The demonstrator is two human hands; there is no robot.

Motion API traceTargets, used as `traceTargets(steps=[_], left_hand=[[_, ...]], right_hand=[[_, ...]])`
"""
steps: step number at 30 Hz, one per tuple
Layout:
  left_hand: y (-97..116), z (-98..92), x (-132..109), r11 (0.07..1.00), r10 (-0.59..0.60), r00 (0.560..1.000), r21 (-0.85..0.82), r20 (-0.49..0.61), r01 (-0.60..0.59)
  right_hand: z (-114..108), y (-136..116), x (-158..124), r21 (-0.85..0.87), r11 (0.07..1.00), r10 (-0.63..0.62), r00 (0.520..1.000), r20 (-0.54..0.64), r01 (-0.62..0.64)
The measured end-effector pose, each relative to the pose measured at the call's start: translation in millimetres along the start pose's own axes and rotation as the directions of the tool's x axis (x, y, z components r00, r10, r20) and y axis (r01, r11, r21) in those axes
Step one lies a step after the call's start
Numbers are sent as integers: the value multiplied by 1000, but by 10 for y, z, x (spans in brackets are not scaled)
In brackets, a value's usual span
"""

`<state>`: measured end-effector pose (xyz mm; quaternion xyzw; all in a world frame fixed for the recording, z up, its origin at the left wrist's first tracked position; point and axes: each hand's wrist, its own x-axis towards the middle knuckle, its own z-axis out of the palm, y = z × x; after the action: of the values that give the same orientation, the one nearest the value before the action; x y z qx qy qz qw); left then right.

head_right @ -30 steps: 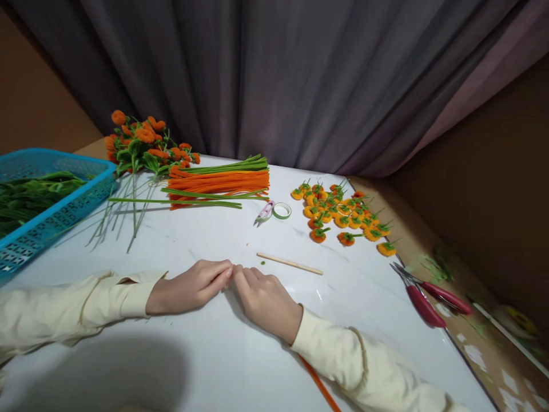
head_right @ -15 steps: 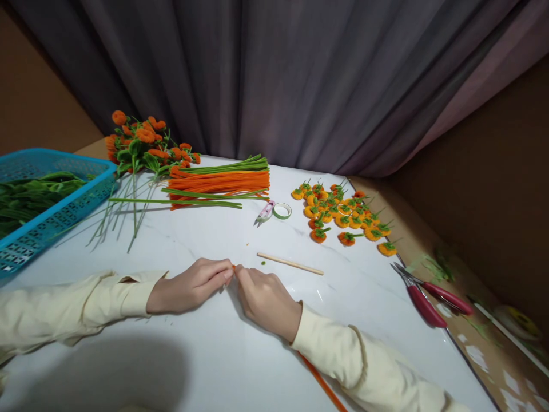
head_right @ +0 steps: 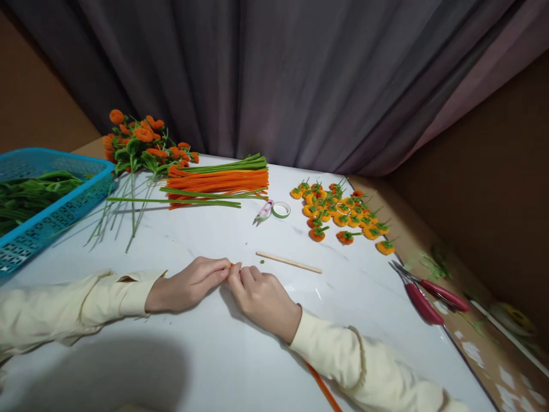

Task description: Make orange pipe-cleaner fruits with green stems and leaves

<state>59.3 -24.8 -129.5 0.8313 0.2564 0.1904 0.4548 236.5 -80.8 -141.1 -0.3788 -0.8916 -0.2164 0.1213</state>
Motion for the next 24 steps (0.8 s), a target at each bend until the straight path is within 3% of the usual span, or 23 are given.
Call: traceTargets(steps=[8,11,14,19,24], left_hand=[[-10,-2,-3,1000,23,1000,-16,13,-23],[-17,-3,-6,1000,12,1000,-19,9,-11],[-12,-9,0,999,-27,1000,-33,-10,27],[15,-24,21,997,-45,998,-61,-34,43],[13,-18,14,998,-27,999,-56,-37,24]], right_hand=[[-42,-35,40,-130,991,-24,998,66,33],[-24,-21,27,-36,999,-5,999,31,6],[9,8,-1,190,978,81,997,10,-82],[11,20,-21,569,759,276,948,159,-316],[-32,-9,2,712,572,348,906,240,-408]])
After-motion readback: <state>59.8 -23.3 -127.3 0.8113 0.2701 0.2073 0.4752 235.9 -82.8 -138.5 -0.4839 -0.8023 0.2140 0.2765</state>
